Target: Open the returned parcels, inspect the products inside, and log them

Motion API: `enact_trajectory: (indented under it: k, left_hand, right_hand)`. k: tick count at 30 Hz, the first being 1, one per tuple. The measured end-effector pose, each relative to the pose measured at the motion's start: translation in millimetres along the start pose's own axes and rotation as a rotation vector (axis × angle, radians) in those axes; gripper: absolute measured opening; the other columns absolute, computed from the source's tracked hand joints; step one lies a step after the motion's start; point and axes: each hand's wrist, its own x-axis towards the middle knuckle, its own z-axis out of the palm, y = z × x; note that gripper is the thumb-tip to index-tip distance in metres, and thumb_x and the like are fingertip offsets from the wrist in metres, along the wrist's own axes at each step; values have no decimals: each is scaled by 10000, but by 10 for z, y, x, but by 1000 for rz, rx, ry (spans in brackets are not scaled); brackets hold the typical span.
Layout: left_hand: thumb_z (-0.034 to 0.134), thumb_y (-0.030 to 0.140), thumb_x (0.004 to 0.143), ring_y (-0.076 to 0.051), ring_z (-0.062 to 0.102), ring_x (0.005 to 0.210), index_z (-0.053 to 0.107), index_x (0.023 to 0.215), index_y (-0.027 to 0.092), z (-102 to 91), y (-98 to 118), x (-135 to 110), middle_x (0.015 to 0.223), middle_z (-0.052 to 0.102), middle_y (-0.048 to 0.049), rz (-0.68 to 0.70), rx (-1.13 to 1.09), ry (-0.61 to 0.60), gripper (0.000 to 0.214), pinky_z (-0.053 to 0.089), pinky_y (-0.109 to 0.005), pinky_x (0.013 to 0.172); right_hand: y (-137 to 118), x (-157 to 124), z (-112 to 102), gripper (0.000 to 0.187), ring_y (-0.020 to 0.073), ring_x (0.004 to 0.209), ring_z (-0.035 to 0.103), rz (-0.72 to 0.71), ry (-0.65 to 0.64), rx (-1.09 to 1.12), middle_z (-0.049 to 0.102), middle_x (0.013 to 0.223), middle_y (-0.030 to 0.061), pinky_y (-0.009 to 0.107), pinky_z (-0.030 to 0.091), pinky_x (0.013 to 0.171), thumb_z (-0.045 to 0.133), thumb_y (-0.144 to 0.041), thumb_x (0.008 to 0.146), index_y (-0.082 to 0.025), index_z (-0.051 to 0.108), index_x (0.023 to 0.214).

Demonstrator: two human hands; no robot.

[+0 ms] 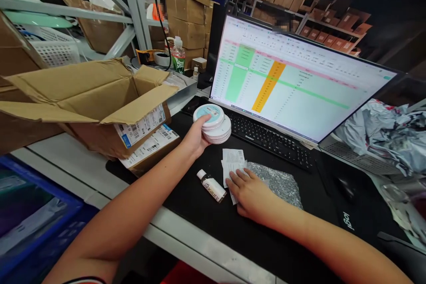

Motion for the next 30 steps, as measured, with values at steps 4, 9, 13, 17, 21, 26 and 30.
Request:
enact_trajectory:
  k: [4, 9, 13, 17, 21, 26, 30]
  left_hand:
    - [661, 294, 811, -220, 739, 814, 730, 1014, 175, -5, -32, 6, 907, 777, -47, -8, 34, 12, 245, 632, -343, 712]
    - [666, 289, 808, -222, 740, 794, 738, 1001, 174, -28, -35, 61, 910, 780, -66, -1, -3, -7, 235, 634, -336, 679]
    - [685, 289, 799, -219, 741, 766, 737, 992, 164, -41, -38, 99, 889, 779, -72, 14, -33, 22, 236, 632, -326, 678]
    - [689, 289, 797, -218, 737, 725, 729, 983, 153, -57, -18, 125, 857, 775, -75, 34, -56, 44, 234, 631, -331, 683]
    - [626, 266, 851, -178, 724, 693, 711, 965, 157, -59, 45, 129, 808, 762, -42, 84, -86, 63, 180, 628, -308, 727]
    - [601, 220, 874, -140, 710, 695, 693, 954, 176, -8, 115, 123, 800, 751, 1, 176, -212, 106, 130, 615, -283, 808]
    - [563, 229, 875, -174, 715, 836, 699, 988, 185, 4, 155, 69, 913, 761, -16, 213, -215, 38, 183, 620, -340, 839]
  right_hand:
    - [20, 95, -57, 698, 393, 1343, 497, -21, 22, -91, 459, 1496, 269, 515, 387, 1129, 630, -297, 874, -2, 438, 1476]
    - [180, 180, -171, 486, 287, 1149, 655, 109, 79, -4, 672, 1297, 155, 436, 471, 1021, 506, -113, 886, -137, 598, 1363]
    - [430, 195, -383, 413, 245, 1049, 703, 378, 304, 175, 741, 1175, 30, 360, 536, 898, 472, -164, 934, -287, 658, 1281]
    - [374, 223, -487, 506, 220, 1150, 654, 473, 753, 315, 632, 1368, 64, 330, 522, 975, 457, -229, 980, -244, 442, 1486]
    - [27, 337, -390, 437, 213, 977, 687, 234, 471, 159, 639, 1265, 93, 320, 575, 794, 404, -140, 968, -263, 565, 1355]
    - [-381, 438, -322, 243, 238, 854, 672, 189, 295, 120, 620, 1052, 111, 345, 591, 660, 485, -333, 979, -178, 654, 1059]
    - [-598, 473, -224, 354, 270, 832, 663, 239, 313, 111, 598, 1040, 136, 373, 598, 573, 589, -447, 928, -127, 621, 1074]
